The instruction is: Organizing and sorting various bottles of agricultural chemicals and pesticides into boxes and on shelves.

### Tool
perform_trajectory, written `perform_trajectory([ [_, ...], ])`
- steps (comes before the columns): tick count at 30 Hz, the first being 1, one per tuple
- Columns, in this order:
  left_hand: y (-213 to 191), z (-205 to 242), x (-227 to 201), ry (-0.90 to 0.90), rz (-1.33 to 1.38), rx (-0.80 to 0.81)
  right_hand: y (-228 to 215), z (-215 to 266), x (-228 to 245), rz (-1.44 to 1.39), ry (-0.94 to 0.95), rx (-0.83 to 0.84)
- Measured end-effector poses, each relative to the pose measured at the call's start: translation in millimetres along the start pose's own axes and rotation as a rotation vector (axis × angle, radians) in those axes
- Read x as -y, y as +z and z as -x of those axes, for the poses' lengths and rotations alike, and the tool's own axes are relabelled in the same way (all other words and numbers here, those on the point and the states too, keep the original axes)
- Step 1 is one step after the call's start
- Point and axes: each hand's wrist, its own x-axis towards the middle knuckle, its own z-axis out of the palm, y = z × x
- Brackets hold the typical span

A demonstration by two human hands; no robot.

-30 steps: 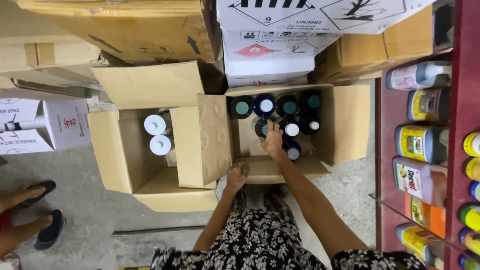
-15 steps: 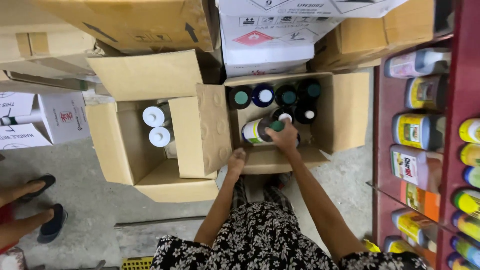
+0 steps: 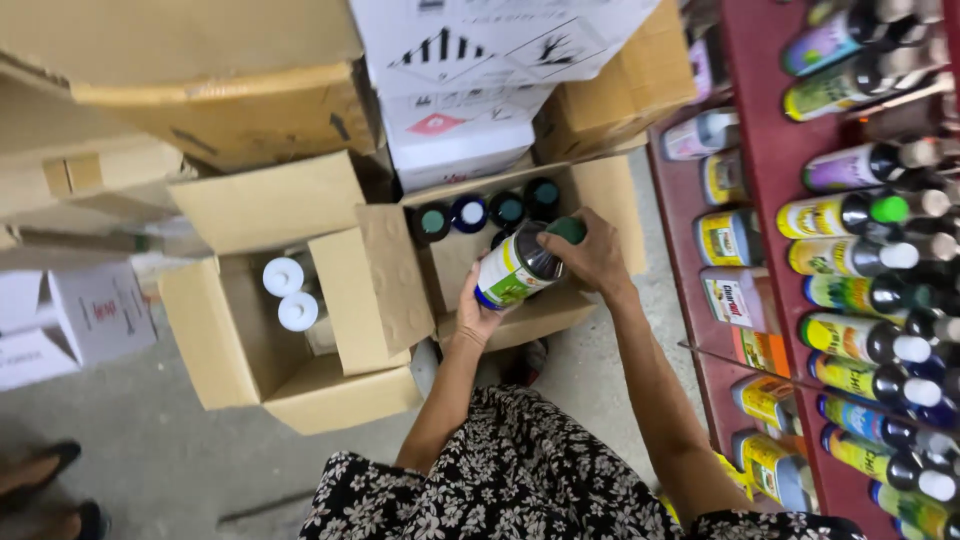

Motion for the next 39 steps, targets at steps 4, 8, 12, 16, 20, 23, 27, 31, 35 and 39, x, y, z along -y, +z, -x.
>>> perform_trajectory([
  [4,5.8,-16.9,15.1,-0.148,-0.030,-0.015,-24.6,9.6,6.2,0.067,-0.083,-0.136],
  [8,43.1,-8.5,15.3,-0.251,-0.089,0.011,-47.0,34.9,22.0,-0.036,-0.027,-0.153],
  [12,57.8,-7.6,23.9,-0.320,-0.115,0.015,-48.5,63.5,10.4,-0.034,-0.313,-0.368],
  [16,61.3,-17.6,42.0,-0.444,-0.142,0.014,-48.4,88.2,-0.1,-0.249,-0.179,-0.442],
  [20,50.6,-31.3,65.8,-0.531,-0.226,0.081,-52.3,112.4,-7.2,-0.385,0.037,-0.532],
  [23,44.2,-36.8,89.7,-0.622,-0.248,0.095,-64.2,130.0,-16.1,-0.343,0.136,-0.609],
  [27,62.3,-19.1,120.2,-0.732,-0.205,0.055,-74.2,161.4,-30.5,-0.302,0.212,-0.665],
  [31,88.3,-9.9,159.6,-0.765,-0.281,0.017,-96.1,186.3,-36.3,-0.260,0.245,-0.780],
  [35,88.9,-19.2,204.0,-0.782,-0.331,-0.016,-111.9,212.0,-55.0,-0.169,0.249,-0.833],
  [39,243.4,137.4,179.6,-0.005,-1.561,0.725,-123.8,235.6,-76.8,-0.146,0.253,-0.879],
])
